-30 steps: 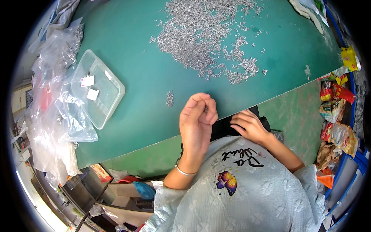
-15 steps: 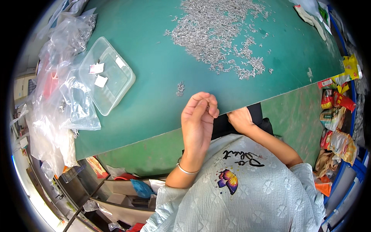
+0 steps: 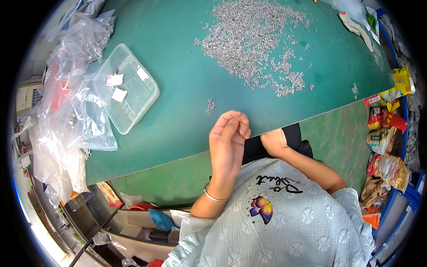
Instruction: The person sits at a green workbench and repeatedly picks up small, silver, C-shaped metal pieces from a large pile. They use both hands to manipulate and connect these pieces into a chain-like structure. The workspace is cluttered with plastic bags and containers, and the camera angle is a top-down fisheye view.
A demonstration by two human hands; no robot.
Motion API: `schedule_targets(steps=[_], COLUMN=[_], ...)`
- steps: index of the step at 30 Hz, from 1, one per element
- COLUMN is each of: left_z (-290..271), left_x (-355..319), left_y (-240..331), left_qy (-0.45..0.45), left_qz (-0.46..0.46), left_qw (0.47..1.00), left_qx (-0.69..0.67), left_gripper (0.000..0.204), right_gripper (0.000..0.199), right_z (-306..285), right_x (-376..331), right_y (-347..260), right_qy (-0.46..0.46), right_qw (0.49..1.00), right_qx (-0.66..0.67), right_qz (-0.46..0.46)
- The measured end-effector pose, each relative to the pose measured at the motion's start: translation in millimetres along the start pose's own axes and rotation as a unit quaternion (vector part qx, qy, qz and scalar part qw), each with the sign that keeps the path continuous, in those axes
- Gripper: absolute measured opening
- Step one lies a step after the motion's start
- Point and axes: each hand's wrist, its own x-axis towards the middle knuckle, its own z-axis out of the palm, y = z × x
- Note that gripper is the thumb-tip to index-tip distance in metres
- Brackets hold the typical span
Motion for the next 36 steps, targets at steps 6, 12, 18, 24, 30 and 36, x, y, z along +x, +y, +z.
schedule_targets(steps=[6, 12, 18, 24, 30, 36], left_z=[1, 1, 5, 23, 35, 36], left_x=[2, 2, 1, -6, -4, 2], left_y=[-2, -5, -3, -7, -12, -18], left_qy=[-0.001, -0.008, -0.048, -0.142, -0.189, -0.199], left_qz=[-0.005, -0.010, -0.001, -0.003, 0.038, 0.066], left_qw=[1.000, 1.000, 0.997, 0.972, 0.954, 0.947], left_qx=[0.002, 0.007, 0.061, 0.188, 0.231, 0.242], left_gripper=[0.012, 0.011, 0.015, 0.024, 0.029, 0.026], right_gripper=[0.020, 0.022, 0.011, 0.011, 0.015, 0.013], right_z=[-2, 0, -88, -165, -172, -167], right_x=[-2, -5, -32, -54, -44, -46], right_y=[4, 9, 13, 24, 20, 21], right_qy=[0.006, 0.121, 0.123, 0.084, 0.087, 0.106], right_qw=[0.999, 0.990, 0.905, 0.510, 0.396, 0.447], right_qx=[-0.005, 0.058, 0.406, 0.855, 0.912, 0.885], right_qz=[-0.036, -0.048, -0.024, 0.027, 0.068, 0.078])
